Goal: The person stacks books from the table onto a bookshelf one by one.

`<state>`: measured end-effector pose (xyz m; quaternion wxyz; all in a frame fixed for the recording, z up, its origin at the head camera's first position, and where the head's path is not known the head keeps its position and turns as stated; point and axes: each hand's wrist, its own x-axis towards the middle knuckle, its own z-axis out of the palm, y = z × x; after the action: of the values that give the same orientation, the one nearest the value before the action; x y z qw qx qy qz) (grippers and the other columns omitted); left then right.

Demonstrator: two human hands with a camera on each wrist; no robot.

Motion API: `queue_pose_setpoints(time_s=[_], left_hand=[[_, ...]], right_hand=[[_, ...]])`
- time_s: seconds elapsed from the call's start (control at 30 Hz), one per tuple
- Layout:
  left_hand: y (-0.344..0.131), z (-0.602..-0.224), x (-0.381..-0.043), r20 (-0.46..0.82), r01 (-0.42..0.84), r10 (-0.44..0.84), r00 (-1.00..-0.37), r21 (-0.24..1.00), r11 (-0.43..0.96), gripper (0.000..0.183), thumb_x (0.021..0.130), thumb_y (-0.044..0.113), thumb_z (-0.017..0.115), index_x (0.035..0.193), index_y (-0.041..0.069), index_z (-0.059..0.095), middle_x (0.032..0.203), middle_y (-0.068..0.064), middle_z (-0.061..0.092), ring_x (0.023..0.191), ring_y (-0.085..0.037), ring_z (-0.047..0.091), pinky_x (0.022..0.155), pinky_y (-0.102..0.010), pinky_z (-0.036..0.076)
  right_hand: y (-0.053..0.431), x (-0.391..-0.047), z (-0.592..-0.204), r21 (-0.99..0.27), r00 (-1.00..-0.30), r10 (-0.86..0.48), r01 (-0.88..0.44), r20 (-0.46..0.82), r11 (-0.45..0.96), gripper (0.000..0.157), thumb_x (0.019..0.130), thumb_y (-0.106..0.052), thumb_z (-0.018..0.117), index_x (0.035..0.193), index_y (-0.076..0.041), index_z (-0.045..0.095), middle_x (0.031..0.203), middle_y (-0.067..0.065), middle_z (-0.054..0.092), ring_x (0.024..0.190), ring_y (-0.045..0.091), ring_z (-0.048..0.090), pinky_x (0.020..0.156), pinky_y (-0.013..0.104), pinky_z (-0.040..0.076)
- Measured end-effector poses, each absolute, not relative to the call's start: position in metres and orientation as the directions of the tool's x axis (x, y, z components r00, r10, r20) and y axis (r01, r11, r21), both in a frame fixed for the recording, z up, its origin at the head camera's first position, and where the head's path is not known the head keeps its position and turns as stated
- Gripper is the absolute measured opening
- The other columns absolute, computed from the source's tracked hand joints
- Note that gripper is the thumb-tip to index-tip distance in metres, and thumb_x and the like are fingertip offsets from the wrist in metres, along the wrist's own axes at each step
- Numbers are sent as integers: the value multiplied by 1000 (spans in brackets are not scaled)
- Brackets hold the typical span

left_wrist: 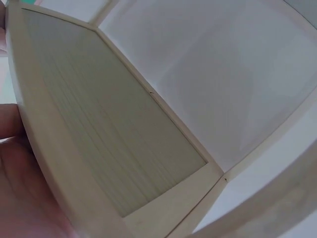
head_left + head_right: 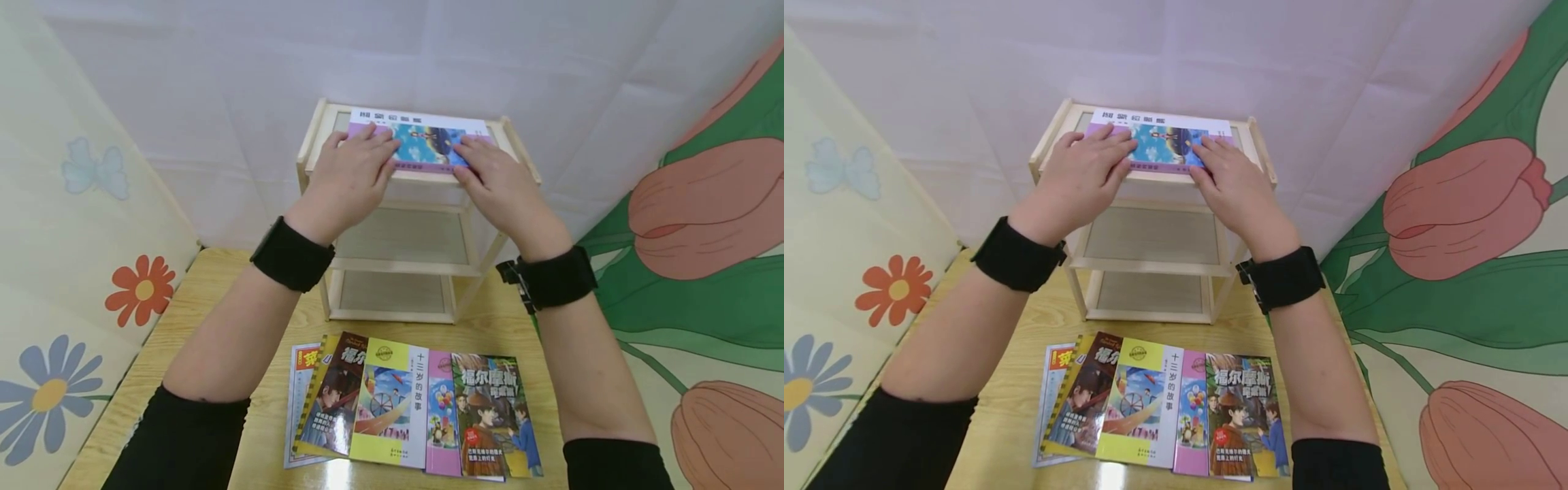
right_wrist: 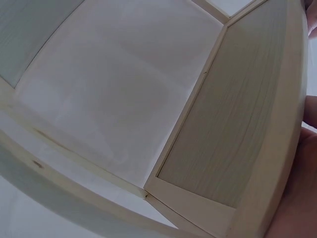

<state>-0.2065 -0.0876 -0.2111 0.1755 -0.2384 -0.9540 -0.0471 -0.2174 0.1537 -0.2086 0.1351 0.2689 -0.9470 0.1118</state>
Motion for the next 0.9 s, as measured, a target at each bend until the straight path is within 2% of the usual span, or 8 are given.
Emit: queue_pose_setpoints(time_s=[0.37,0.63,0.9], left_hand=[[-84,-211,-208,342,443,406,-847,34,896,51,103,36,18,145,15,37,148,-1,29,136,-18,18,106,-46,22],[-84,-215,-210,343,445,409,-845,28,895,54,102,40,16,146,16,34,149,-1,28,136,-17,17,107,-46,21],[-84,-222,-212,385,452,417,-823,0,892,61,100,48,14,147,13,33,149,-4,27,136,-20,18,108,-46,20]], right_hand=[[154,-221,-207,-145,-828,-475,-531,299,835,55,101,-40,29,146,-8,33,150,7,24,137,17,15,111,32,10],[154,-220,-209,-124,-825,-482,-533,296,837,55,102,-41,26,147,-10,30,151,5,21,137,16,12,111,33,9],[155,-222,-214,-71,-793,-505,-558,341,827,55,102,-40,23,147,-9,31,151,7,23,137,18,15,111,35,11]])
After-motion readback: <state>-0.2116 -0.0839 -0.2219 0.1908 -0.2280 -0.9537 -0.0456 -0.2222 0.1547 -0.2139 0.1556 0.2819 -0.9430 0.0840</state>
